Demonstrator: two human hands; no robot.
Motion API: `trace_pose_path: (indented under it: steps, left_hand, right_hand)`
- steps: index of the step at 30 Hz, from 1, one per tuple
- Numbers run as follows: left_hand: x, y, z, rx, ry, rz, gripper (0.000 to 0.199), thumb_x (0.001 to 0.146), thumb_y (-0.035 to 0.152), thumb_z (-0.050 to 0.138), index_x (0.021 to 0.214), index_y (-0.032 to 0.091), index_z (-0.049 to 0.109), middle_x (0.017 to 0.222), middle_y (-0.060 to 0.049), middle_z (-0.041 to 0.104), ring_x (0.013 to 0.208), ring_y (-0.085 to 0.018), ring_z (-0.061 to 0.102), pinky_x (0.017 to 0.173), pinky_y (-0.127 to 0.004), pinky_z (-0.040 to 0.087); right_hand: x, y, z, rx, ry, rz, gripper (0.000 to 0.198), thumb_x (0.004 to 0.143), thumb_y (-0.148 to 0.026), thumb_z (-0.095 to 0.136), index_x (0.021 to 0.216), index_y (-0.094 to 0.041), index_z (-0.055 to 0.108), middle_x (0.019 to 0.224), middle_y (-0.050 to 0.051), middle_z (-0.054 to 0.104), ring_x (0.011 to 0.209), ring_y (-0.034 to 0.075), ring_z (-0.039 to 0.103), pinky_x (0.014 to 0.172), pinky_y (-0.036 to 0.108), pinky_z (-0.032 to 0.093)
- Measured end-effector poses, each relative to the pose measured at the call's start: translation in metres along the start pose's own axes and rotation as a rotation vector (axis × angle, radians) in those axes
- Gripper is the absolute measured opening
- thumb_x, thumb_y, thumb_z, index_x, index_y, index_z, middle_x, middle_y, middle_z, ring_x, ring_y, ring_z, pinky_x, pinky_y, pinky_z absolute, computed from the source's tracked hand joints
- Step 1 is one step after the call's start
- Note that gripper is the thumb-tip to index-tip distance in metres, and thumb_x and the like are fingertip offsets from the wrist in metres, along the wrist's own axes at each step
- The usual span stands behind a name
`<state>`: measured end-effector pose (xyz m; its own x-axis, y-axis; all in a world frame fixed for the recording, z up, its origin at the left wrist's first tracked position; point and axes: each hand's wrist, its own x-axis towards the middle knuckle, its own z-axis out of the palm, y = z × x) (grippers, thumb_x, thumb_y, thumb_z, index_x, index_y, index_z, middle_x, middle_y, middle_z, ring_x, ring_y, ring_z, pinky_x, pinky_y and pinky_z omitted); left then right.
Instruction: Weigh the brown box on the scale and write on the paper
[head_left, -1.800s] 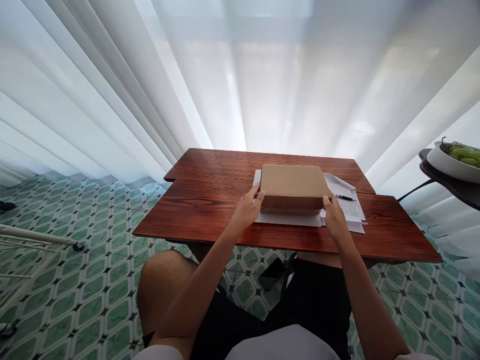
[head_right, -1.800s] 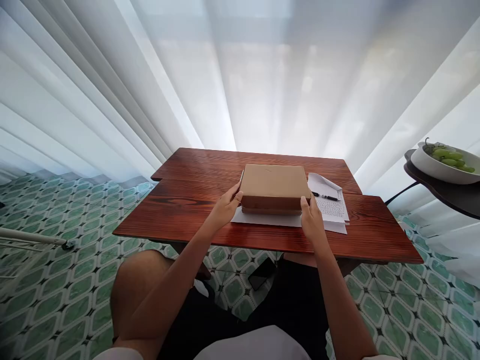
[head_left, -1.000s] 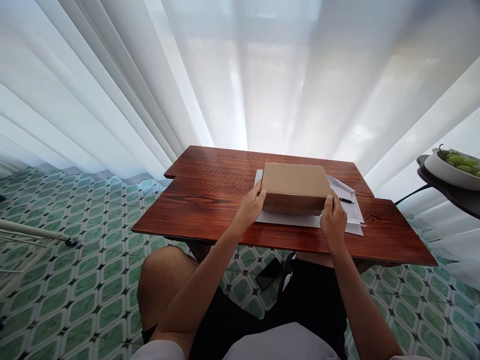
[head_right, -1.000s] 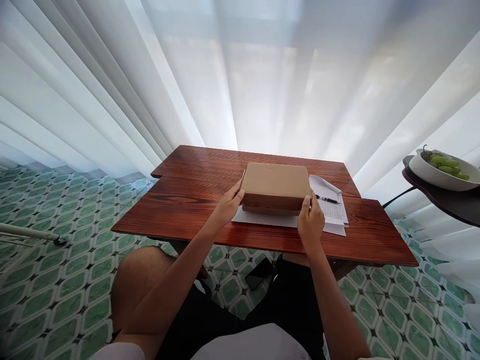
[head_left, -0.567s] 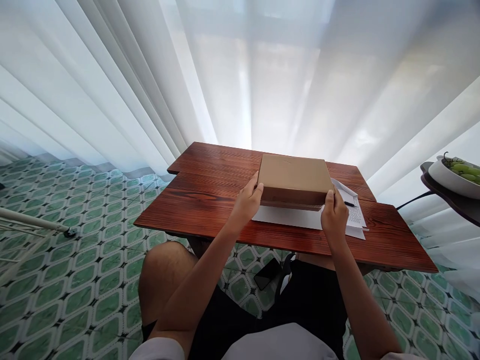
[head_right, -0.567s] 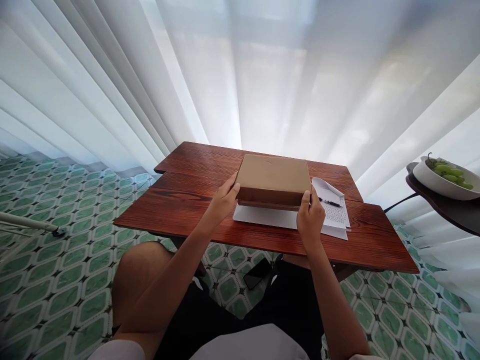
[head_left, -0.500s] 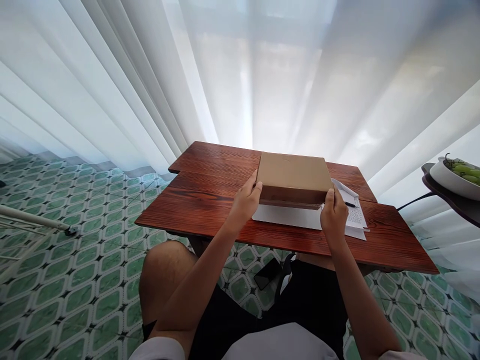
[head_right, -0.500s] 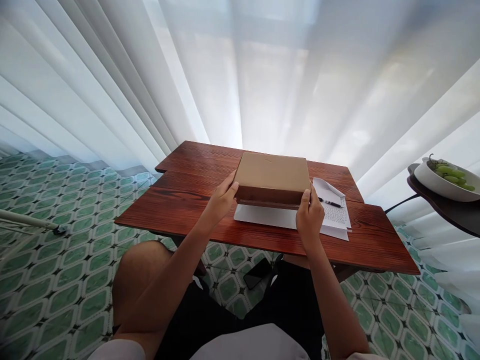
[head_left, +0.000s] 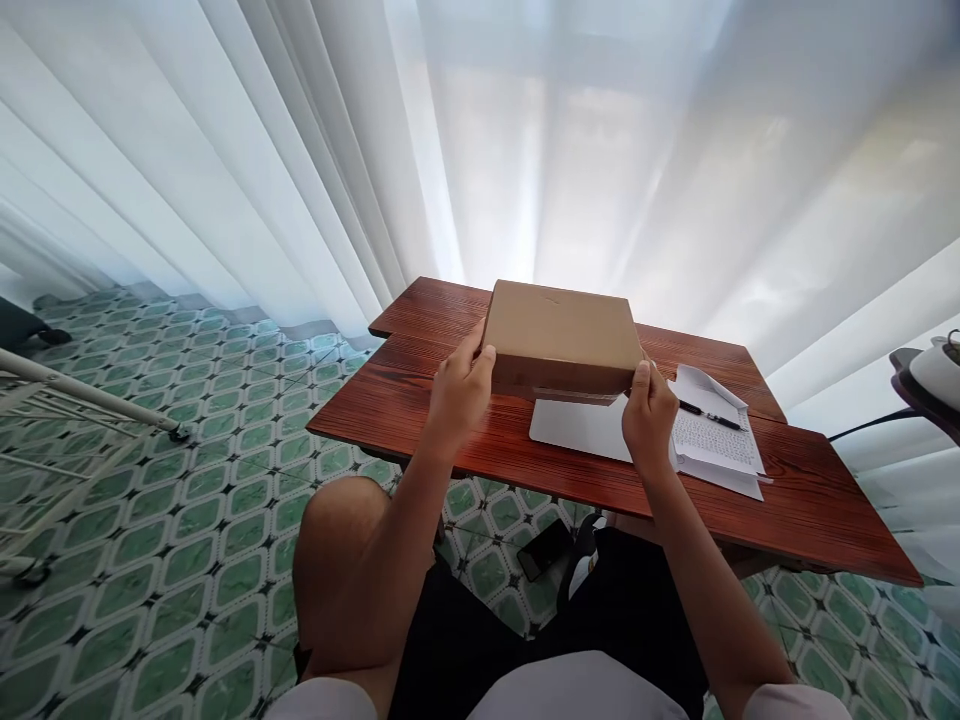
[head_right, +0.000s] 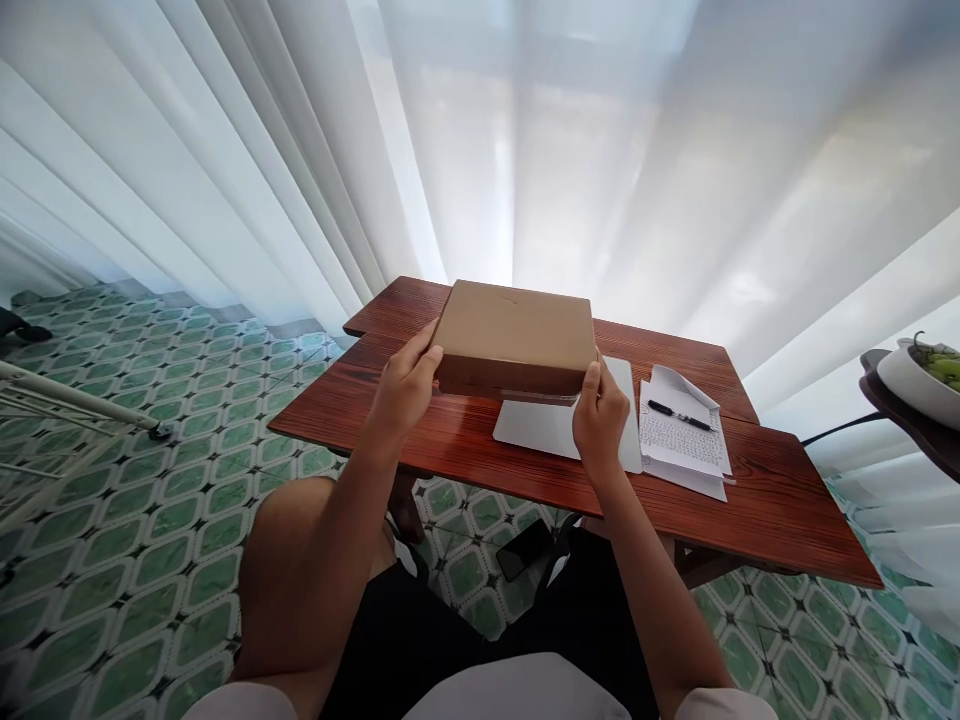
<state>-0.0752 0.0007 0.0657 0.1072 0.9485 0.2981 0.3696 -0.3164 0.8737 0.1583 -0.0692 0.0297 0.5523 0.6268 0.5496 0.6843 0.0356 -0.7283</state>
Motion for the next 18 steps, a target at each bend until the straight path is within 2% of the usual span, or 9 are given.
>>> trace_pose_path:
  steps: [5, 11, 14, 18]
  left_hand:
    - [0.001, -0.006, -0.024, 0.051, 0.099, 0.012, 0.054, 0.097, 0.035, 0.043, 0.147, 0.020, 0.059, 0.147, 0.000, 0.058, 0.139, -0.026, 0.053, 0.119, -0.037, 0.039]
    - [0.006, -0.018, -0.047, 0.083, 0.187, -0.053, 0.053, 0.094, 0.030, 0.043, 0.144, 0.025, 0.062, 0.141, 0.003, 0.063, 0.134, -0.027, 0.056, 0.115, -0.038, 0.043]
    - [0.008, -0.024, -0.055, 0.085, 0.213, -0.104, 0.054, 0.094, 0.029, 0.042, 0.143, 0.025, 0.063, 0.141, 0.003, 0.063, 0.134, -0.027, 0.056, 0.114, -0.039, 0.045]
    - [0.008, -0.025, -0.062, 0.132, 0.255, -0.176, 0.054, 0.094, 0.028, 0.041, 0.143, 0.024, 0.062, 0.146, 0.003, 0.059, 0.138, -0.026, 0.053, 0.118, -0.038, 0.040]
  right_hand:
    - [-0.003, -0.012, 0.021, 0.066, -0.075, -0.011, 0.058, 0.105, -0.054, 0.032, 0.101, -0.016, 0.076, 0.070, 0.004, 0.061, 0.064, 0.015, 0.049, 0.061, 0.028, 0.038]
    - [-0.010, -0.021, 0.047, 0.170, -0.180, 0.030, 0.059, 0.103, -0.057, 0.034, 0.130, -0.020, 0.071, 0.097, 0.008, 0.074, 0.073, 0.017, 0.058, 0.067, 0.031, 0.047]
    - [-0.013, -0.027, 0.059, 0.184, -0.214, 0.030, 0.060, 0.102, -0.058, 0.035, 0.130, -0.019, 0.072, 0.095, 0.009, 0.074, 0.073, 0.018, 0.059, 0.070, 0.033, 0.051]
    - [-0.018, -0.032, 0.075, 0.245, -0.242, 0.035, 0.060, 0.101, -0.058, 0.036, 0.131, -0.020, 0.072, 0.099, 0.010, 0.076, 0.089, 0.024, 0.067, 0.079, 0.037, 0.055]
